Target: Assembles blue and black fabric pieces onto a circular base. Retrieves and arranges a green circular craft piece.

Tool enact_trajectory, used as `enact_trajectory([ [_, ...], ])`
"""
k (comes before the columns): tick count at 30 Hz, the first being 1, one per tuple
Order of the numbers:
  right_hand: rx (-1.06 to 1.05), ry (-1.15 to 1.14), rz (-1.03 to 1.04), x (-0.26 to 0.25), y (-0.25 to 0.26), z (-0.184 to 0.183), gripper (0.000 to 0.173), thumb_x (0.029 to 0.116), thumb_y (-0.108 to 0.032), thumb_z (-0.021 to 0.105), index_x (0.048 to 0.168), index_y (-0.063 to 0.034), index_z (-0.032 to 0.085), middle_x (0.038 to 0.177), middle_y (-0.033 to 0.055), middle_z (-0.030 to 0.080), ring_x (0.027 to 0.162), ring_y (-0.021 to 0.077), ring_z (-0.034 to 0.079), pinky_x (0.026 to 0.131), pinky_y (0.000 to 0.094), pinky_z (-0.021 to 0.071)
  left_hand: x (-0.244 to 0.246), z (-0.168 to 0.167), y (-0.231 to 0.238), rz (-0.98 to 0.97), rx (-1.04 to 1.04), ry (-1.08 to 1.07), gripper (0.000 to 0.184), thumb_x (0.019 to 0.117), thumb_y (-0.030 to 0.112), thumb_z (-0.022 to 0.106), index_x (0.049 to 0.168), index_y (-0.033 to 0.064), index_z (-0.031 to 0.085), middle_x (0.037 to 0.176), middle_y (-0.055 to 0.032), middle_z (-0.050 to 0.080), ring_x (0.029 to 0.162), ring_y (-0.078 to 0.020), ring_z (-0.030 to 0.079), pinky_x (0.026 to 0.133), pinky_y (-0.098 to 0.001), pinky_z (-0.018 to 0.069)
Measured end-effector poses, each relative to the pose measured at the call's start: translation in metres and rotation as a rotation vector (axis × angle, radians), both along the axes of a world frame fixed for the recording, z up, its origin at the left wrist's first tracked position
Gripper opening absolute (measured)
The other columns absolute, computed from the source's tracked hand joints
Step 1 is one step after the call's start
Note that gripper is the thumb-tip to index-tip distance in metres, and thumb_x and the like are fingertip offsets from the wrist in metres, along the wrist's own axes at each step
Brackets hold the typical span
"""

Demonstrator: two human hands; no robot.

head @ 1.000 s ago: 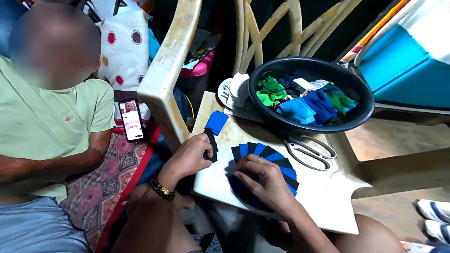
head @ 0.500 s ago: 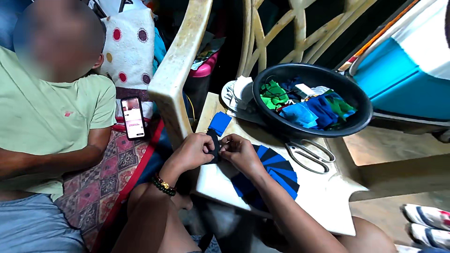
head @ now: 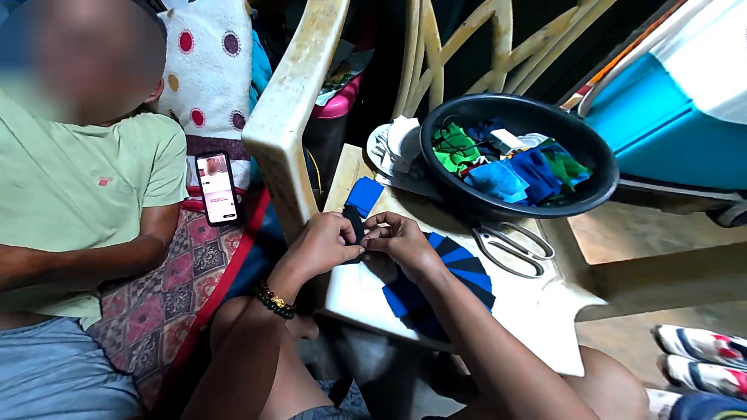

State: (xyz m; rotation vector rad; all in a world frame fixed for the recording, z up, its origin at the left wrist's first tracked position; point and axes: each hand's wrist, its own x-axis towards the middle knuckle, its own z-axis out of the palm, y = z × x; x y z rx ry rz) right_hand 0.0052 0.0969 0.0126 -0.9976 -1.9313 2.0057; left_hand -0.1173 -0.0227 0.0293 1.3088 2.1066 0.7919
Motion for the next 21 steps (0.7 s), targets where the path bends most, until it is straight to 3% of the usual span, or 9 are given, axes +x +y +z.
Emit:
enact_trajectory([
  [3,-0.002,0.006,0.006,0.000,0.001,0.001,0.028,0.0871,0.014,0.069,0.110,0.0046,0.056,0.071,0.0049,0.066,0.055,0.0073,0.061,0.053,0.0197,0.0505,0.000,-0.001,0.001,-0.007,-0.006,0.005,0.009,0.0921,0.008,0.073,0.088,-0.0005,0.072,0.095,-0.0106,0.065,0.082,-0.0157,0.061,0.075,-0.0315,0.0525],
  [11,0.061,-0.023,0.016,-0.002,-0.001,0.002,0.031,0.0848,0.015,0.069,0.111,0.0039,0.056,0.071,0.0036,0.064,0.057,0.0070,0.060,0.055,0.0203,0.0510,-0.004,0.000,-0.001,-0.017,-0.008,-0.018,0.011,0.0961,0.004,0.065,0.090,-0.0022,0.072,0.103,-0.0126,0.067,0.087,-0.0160,0.062,0.079,-0.0316,0.0520],
  [15,0.136,0.001,0.049,-0.001,0.001,-0.004,0.020,0.0858,0.015,0.067,0.099,0.0028,0.059,0.072,0.0032,0.061,0.058,0.0070,0.058,0.056,0.0214,0.0506,-0.004,0.000,-0.003,0.005,0.016,-0.027,0.009,0.0950,0.002,0.065,0.090,-0.0020,0.071,0.096,-0.0115,0.067,0.084,-0.0153,0.061,0.076,-0.0317,0.0509],
  [18,0.231,0.016,0.102,0.001,0.001,-0.008,0.011,0.0891,0.011,0.065,0.085,0.0016,0.063,0.074,0.0032,0.061,0.064,0.0053,0.057,0.062,0.0218,0.0501,-0.004,0.003,-0.004,0.027,0.005,-0.042,0.009,0.0957,0.002,0.064,0.093,-0.0023,0.071,0.094,-0.0121,0.066,0.084,-0.0167,0.062,0.077,-0.0334,0.0517],
  [21,0.380,-0.023,0.203,0.004,0.000,-0.005,0.014,0.0963,0.005,0.059,0.097,0.0025,0.073,0.095,0.0087,0.067,0.082,0.0086,0.061,0.076,0.0267,0.0510,-0.003,0.003,-0.004,0.033,0.004,-0.048,0.009,0.0959,0.002,0.064,0.094,-0.0029,0.071,0.097,-0.0131,0.066,0.086,-0.0176,0.063,0.078,-0.0340,0.0527],
])
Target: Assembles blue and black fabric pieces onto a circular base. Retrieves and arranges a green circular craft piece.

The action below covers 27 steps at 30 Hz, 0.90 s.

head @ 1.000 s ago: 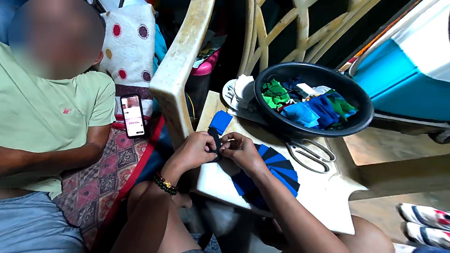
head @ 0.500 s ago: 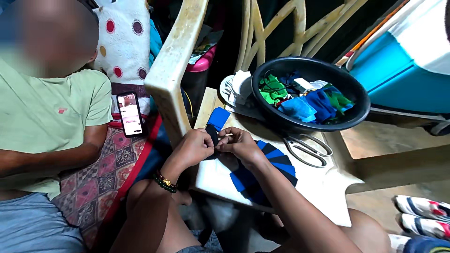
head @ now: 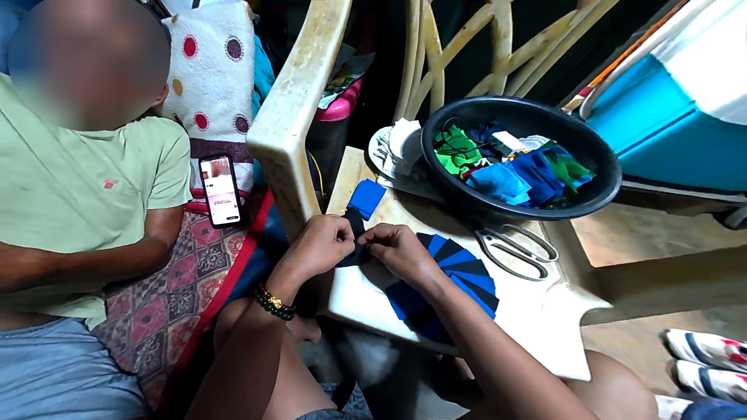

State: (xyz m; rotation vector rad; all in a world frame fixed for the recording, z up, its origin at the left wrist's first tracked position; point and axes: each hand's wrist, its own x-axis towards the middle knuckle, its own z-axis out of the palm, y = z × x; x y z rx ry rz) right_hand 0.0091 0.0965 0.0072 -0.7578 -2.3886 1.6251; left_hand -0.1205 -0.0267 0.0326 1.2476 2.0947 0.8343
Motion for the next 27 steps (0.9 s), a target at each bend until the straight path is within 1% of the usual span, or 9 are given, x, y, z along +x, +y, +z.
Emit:
enact_trajectory([
  [3,0.112,0.001,0.022,-0.001,-0.004,0.001,0.017,0.0992,-0.002,0.058,0.096,0.0010,0.074,0.099,0.0112,0.062,0.089,0.0142,0.058,0.079,0.0312,0.0484,0.000,-0.001,-0.001,-0.006,0.005,0.009,0.009,0.0963,0.003,0.063,0.094,-0.0032,0.070,0.097,-0.0135,0.066,0.086,-0.0181,0.063,0.079,-0.0348,0.0529],
  [5,0.224,0.076,0.012,-0.002,-0.005,-0.005,0.010,0.0944,-0.005,0.067,0.089,0.0002,0.074,0.096,0.0110,0.060,0.085,0.0150,0.059,0.076,0.0311,0.0508,0.001,0.000,-0.002,0.001,0.011,0.015,0.009,0.0967,0.003,0.063,0.093,-0.0025,0.069,0.093,-0.0124,0.066,0.083,-0.0172,0.063,0.077,-0.0341,0.0524],
  [8,0.359,0.174,0.027,-0.005,-0.008,-0.012,0.007,0.0855,-0.002,0.074,0.089,0.0024,0.077,0.098,0.0161,0.062,0.095,0.0278,0.059,0.082,0.0440,0.0503,0.002,0.001,-0.003,0.013,0.021,0.041,0.010,0.0970,0.004,0.063,0.091,-0.0015,0.068,0.086,-0.0107,0.064,0.078,-0.0159,0.061,0.072,-0.0334,0.0506],
  [12,0.343,0.060,0.102,-0.007,-0.007,-0.005,0.020,0.0889,-0.006,0.074,0.107,0.0017,0.076,0.108,0.0182,0.062,0.106,0.0324,0.057,0.091,0.0474,0.0489,0.003,0.003,-0.005,0.038,0.030,0.086,0.010,0.0978,0.004,0.062,0.091,-0.0015,0.067,0.083,-0.0104,0.063,0.075,-0.0166,0.060,0.070,-0.0335,0.0504],
  [16,0.293,-0.042,0.158,-0.010,-0.003,-0.001,0.036,0.0919,-0.011,0.073,0.126,-0.0005,0.069,0.118,0.0201,0.059,0.112,0.0340,0.057,0.096,0.0499,0.0476,0.007,0.005,-0.010,0.105,0.146,0.109,0.008,0.0965,0.003,0.062,0.092,-0.0015,0.067,0.082,-0.0094,0.063,0.073,-0.0149,0.059,0.068,-0.0316,0.0502],
  [20,0.252,-0.070,0.167,-0.008,-0.001,-0.001,0.043,0.0935,-0.013,0.072,0.133,0.0002,0.064,0.123,0.0204,0.057,0.114,0.0320,0.056,0.099,0.0466,0.0470,0.000,-0.001,-0.014,0.163,0.413,-0.165,0.008,0.0961,-0.001,0.058,0.092,0.0007,0.065,0.083,-0.0047,0.064,0.070,-0.0085,0.062,0.067,-0.0249,0.0545],
  [23,0.270,0.068,0.057,0.001,-0.006,0.000,0.037,0.0900,-0.005,0.071,0.126,0.0032,0.068,0.120,0.0228,0.058,0.109,0.0327,0.058,0.095,0.0459,0.0494,-0.002,-0.004,-0.015,0.142,0.531,-0.387,0.014,0.0928,-0.001,0.052,0.087,0.0041,0.063,0.083,0.0004,0.064,0.072,-0.0043,0.061,0.068,-0.0216,0.0530],
  [25,0.242,0.250,-0.048,0.010,-0.010,-0.005,0.030,0.0839,0.003,0.065,0.113,0.0045,0.071,0.109,0.0178,0.061,0.096,0.0206,0.060,0.082,0.0334,0.0512,0.001,-0.002,-0.015,0.130,0.537,-0.457,0.015,0.0917,-0.002,0.051,0.084,0.0059,0.062,0.083,0.0029,0.064,0.073,-0.0013,0.060,0.070,-0.0191,0.0518],
  [27,0.107,0.404,-0.102,0.020,-0.012,-0.009,0.028,0.0801,0.004,0.059,0.106,0.0048,0.069,0.104,0.0080,0.064,0.091,0.0046,0.061,0.080,0.0195,0.0518,0.005,-0.001,-0.013,0.123,0.532,-0.492,0.017,0.0907,-0.002,0.051,0.081,0.0071,0.061,0.084,0.0037,0.064,0.076,-0.0004,0.060,0.071,-0.0182,0.0518],
])
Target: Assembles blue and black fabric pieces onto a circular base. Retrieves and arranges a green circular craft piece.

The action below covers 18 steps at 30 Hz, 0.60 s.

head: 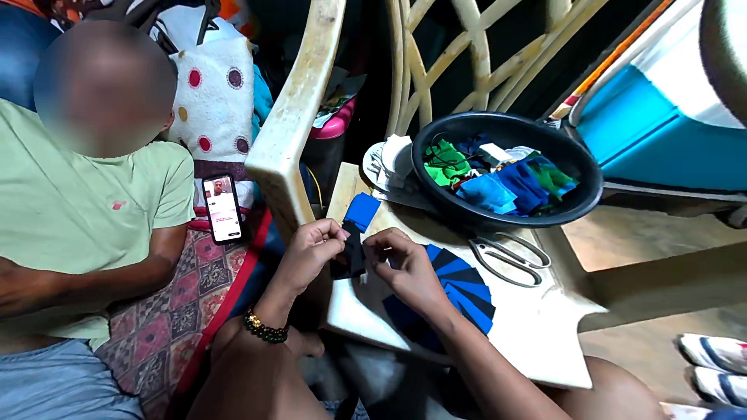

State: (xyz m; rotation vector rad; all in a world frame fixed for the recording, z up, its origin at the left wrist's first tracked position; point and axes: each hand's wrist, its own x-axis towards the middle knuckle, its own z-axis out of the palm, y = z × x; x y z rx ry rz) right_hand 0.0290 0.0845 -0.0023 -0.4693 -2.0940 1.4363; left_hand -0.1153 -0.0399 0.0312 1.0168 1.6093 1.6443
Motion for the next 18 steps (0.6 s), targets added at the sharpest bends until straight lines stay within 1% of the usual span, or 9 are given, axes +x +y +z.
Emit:
enact_trajectory([
  [2,-0.129,0.112,0.043,0.010,-0.002,-0.001,0.028,0.0790,0.002,0.057,0.106,0.0035,0.066,0.105,0.0019,0.064,0.093,0.0001,0.062,0.083,0.0171,0.0533,0.005,-0.002,0.003,-0.016,0.010,-0.012,0.017,0.0898,-0.002,0.051,0.080,0.0066,0.061,0.088,0.0018,0.066,0.080,-0.0011,0.063,0.074,-0.0192,0.0532],
  [5,-0.249,0.164,0.170,0.025,-0.004,0.000,0.030,0.0832,-0.006,0.067,0.112,0.0029,0.065,0.108,-0.0018,0.067,0.098,0.0018,0.065,0.088,0.0206,0.0556,0.013,-0.008,0.009,-0.072,0.054,0.066,0.014,0.0879,0.002,0.053,0.078,0.0038,0.063,0.106,-0.0043,0.069,0.099,-0.0053,0.064,0.085,-0.0233,0.0536],
  [7,-0.306,0.177,0.191,0.031,-0.004,0.002,0.030,0.0825,-0.004,0.068,0.112,0.0014,0.064,0.105,-0.0041,0.068,0.094,0.0014,0.066,0.085,0.0206,0.0570,0.019,-0.010,0.012,-0.117,0.083,0.047,0.016,0.0886,0.002,0.052,0.078,0.0042,0.063,0.111,-0.0053,0.069,0.104,-0.0070,0.064,0.088,-0.0248,0.0536],
  [10,-0.375,0.234,0.132,0.039,0.005,0.000,0.025,0.0810,-0.002,0.063,0.105,-0.0068,0.059,0.098,-0.0066,0.067,0.086,0.0018,0.067,0.077,0.0210,0.0579,0.028,-0.008,0.018,-0.165,0.104,-0.232,0.023,0.0894,0.000,0.044,0.080,0.0084,0.063,0.105,-0.0041,0.073,0.098,-0.0089,0.069,0.086,-0.0268,0.0570],
  [11,-0.412,0.251,0.135,0.042,0.011,-0.001,0.024,0.0815,-0.003,0.062,0.105,-0.0086,0.057,0.099,-0.0059,0.066,0.088,0.0027,0.067,0.079,0.0222,0.0578,0.031,-0.007,0.019,-0.184,0.104,-0.328,0.025,0.0897,0.001,0.042,0.079,0.0104,0.062,0.103,-0.0041,0.074,0.097,-0.0092,0.070,0.085,-0.0267,0.0575],
  [13,-0.498,0.250,0.156,0.048,0.020,0.002,0.025,0.0811,-0.005,0.062,0.104,-0.0123,0.056,0.099,-0.0062,0.068,0.090,0.0026,0.067,0.080,0.0221,0.0565,0.035,-0.008,0.022,-0.222,0.099,-0.465,0.028,0.0897,0.001,0.039,0.078,0.0126,0.063,0.101,-0.0038,0.075,0.094,-0.0090,0.071,0.082,-0.0255,0.0581],
  [15,-0.549,0.223,0.157,0.055,0.025,0.006,0.025,0.0822,-0.003,0.066,0.103,-0.0128,0.057,0.094,-0.0064,0.071,0.085,0.0029,0.069,0.079,0.0222,0.0584,0.039,-0.009,0.025,-0.255,0.089,-0.539,0.030,0.0909,0.001,0.038,0.079,0.0134,0.063,0.100,-0.0040,0.076,0.093,-0.0090,0.073,0.080,-0.0252,0.0595],
  [16,-0.557,0.221,0.139,0.058,0.025,0.008,0.027,0.0815,0.001,0.068,0.102,-0.0120,0.058,0.091,-0.0054,0.072,0.082,0.0040,0.071,0.077,0.0224,0.0602,0.041,-0.010,0.027,-0.262,0.081,-0.561,0.031,0.0916,0.000,0.038,0.079,0.0135,0.063,0.099,-0.0040,0.076,0.092,-0.0089,0.073,0.080,-0.0252,0.0599],
  [18,-0.535,0.227,0.070,0.063,0.025,0.007,0.030,0.0775,0.009,0.069,0.098,-0.0107,0.059,0.086,-0.0047,0.072,0.076,0.0034,0.070,0.072,0.0203,0.0599,0.045,-0.012,0.029,-0.262,0.058,-0.576,0.032,0.0933,0.002,0.038,0.080,0.0140,0.064,0.098,-0.0032,0.076,0.091,-0.0080,0.073,0.078,-0.0242,0.0594],
])
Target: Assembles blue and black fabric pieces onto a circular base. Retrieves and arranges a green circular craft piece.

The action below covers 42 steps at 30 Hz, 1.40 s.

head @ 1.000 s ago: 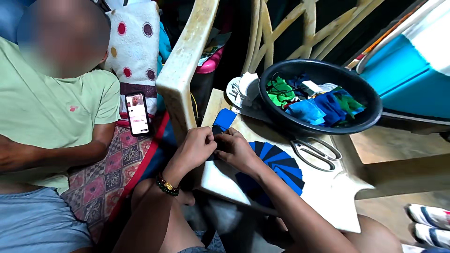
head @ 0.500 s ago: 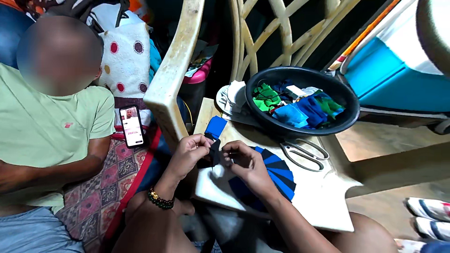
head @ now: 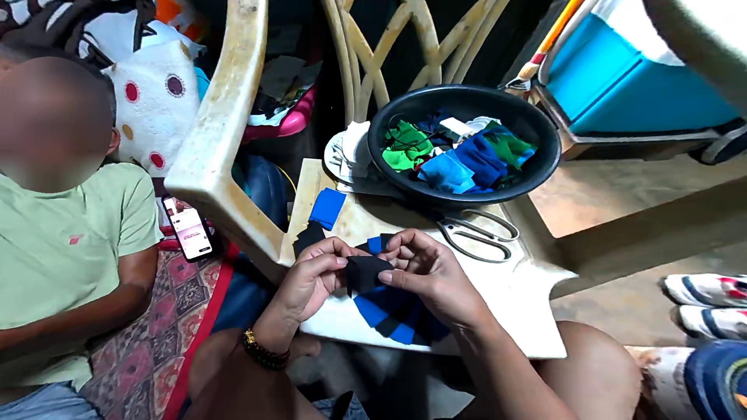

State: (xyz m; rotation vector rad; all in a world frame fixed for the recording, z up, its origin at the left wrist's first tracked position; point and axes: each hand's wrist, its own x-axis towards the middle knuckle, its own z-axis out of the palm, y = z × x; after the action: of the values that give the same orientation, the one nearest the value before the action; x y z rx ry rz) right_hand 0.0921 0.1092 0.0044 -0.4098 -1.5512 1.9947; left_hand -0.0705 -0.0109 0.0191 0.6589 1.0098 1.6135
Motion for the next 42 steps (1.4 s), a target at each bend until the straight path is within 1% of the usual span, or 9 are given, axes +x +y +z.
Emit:
enact_trajectory([
  [4,0.070,-0.031,-0.083,0.011,0.003,-0.008,0.029,0.0766,0.012,0.069,0.093,-0.0109,0.063,0.082,-0.0063,0.072,0.074,0.0009,0.069,0.071,0.0171,0.0585,0.003,-0.005,0.001,-0.033,-0.047,0.076,0.019,0.0972,0.013,0.050,0.091,0.0141,0.068,0.095,0.0007,0.075,0.088,-0.0055,0.071,0.076,-0.0225,0.0589],
  [6,0.125,-0.050,-0.088,0.016,0.006,-0.011,0.023,0.0796,0.009,0.069,0.090,-0.0111,0.067,0.082,-0.0081,0.071,0.075,-0.0009,0.067,0.071,0.0158,0.0571,0.006,-0.003,0.001,-0.046,-0.111,0.192,0.013,0.0902,0.001,0.060,0.098,0.0113,0.061,0.090,0.0029,0.074,0.083,-0.0044,0.071,0.073,-0.0218,0.0589],
  [8,0.218,-0.077,-0.082,0.021,0.008,-0.016,0.016,0.0834,0.004,0.068,0.089,-0.0100,0.073,0.086,-0.0092,0.072,0.078,-0.0032,0.066,0.072,0.0145,0.0558,0.005,-0.002,0.000,-0.092,-0.154,0.266,0.033,0.0786,-0.015,0.067,0.101,0.0069,0.055,0.092,0.0010,0.074,0.083,-0.0068,0.073,0.076,-0.0243,0.0615],
  [10,0.305,-0.108,-0.055,0.025,0.010,-0.020,0.014,0.0874,0.002,0.066,0.089,-0.0065,0.076,0.095,-0.0062,0.073,0.086,-0.0035,0.067,0.078,0.0140,0.0567,0.003,-0.001,-0.002,-0.137,-0.191,0.317,0.036,0.0751,-0.019,0.067,0.100,0.0052,0.057,0.093,0.0012,0.072,0.081,-0.0050,0.072,0.075,-0.0221,0.0607],
  [13,0.376,-0.184,-0.030,0.028,0.006,-0.022,0.016,0.0907,0.001,0.062,0.093,-0.0032,0.077,0.100,-0.0034,0.072,0.093,-0.0050,0.066,0.083,0.0122,0.0553,0.000,-0.001,-0.003,-0.181,-0.233,0.461,0.019,0.0842,-0.013,0.065,0.090,0.0052,0.067,0.086,0.0076,0.069,0.075,0.0028,0.064,0.071,-0.0150,0.0554],
  [16,0.367,-0.234,-0.022,0.027,0.004,-0.021,0.013,0.0902,-0.001,0.064,0.096,-0.0012,0.076,0.102,-0.0020,0.071,0.087,-0.0050,0.066,0.079,0.0121,0.0562,0.002,0.002,-0.004,-0.215,-0.297,0.520,0.015,0.0908,-0.009,0.061,0.094,0.0022,0.070,0.088,0.0071,0.069,0.073,0.0035,0.064,0.069,-0.0148,0.0555],
  [21,0.485,-0.321,-0.037,0.025,0.001,-0.024,0.014,0.0880,-0.004,0.067,0.099,0.0009,0.075,0.101,0.0028,0.070,0.079,-0.0042,0.064,0.073,0.0116,0.0551,0.005,0.003,-0.002,-0.214,-0.428,0.666,0.015,0.0877,-0.007,0.070,0.102,-0.0010,0.070,0.091,-0.0001,0.066,0.061,0.0031,0.057,0.061,-0.0128,0.0523],
  [28,0.665,-0.400,-0.073,0.023,-0.001,-0.028,0.015,0.0857,-0.004,0.069,0.097,0.0011,0.076,0.098,0.0082,0.070,0.080,0.0020,0.066,0.074,0.0156,0.0551,0.011,0.000,0.000,-0.202,-0.465,1.018,0.010,0.0896,0.003,0.073,0.099,-0.0001,0.073,0.101,-0.0074,0.064,0.073,-0.0027,0.054,0.065,-0.0160,0.0454],
  [42,0.740,-0.439,-0.108,0.022,-0.002,-0.030,0.015,0.0837,-0.003,0.068,0.096,0.0011,0.077,0.096,0.0101,0.069,0.077,0.0051,0.064,0.071,0.0175,0.0539,0.015,-0.003,0.002,-0.192,-0.471,1.106,0.011,0.0909,0.004,0.073,0.101,-0.0002,0.073,0.098,-0.0076,0.062,0.073,-0.0046,0.053,0.065,-0.0169,0.0450],
])
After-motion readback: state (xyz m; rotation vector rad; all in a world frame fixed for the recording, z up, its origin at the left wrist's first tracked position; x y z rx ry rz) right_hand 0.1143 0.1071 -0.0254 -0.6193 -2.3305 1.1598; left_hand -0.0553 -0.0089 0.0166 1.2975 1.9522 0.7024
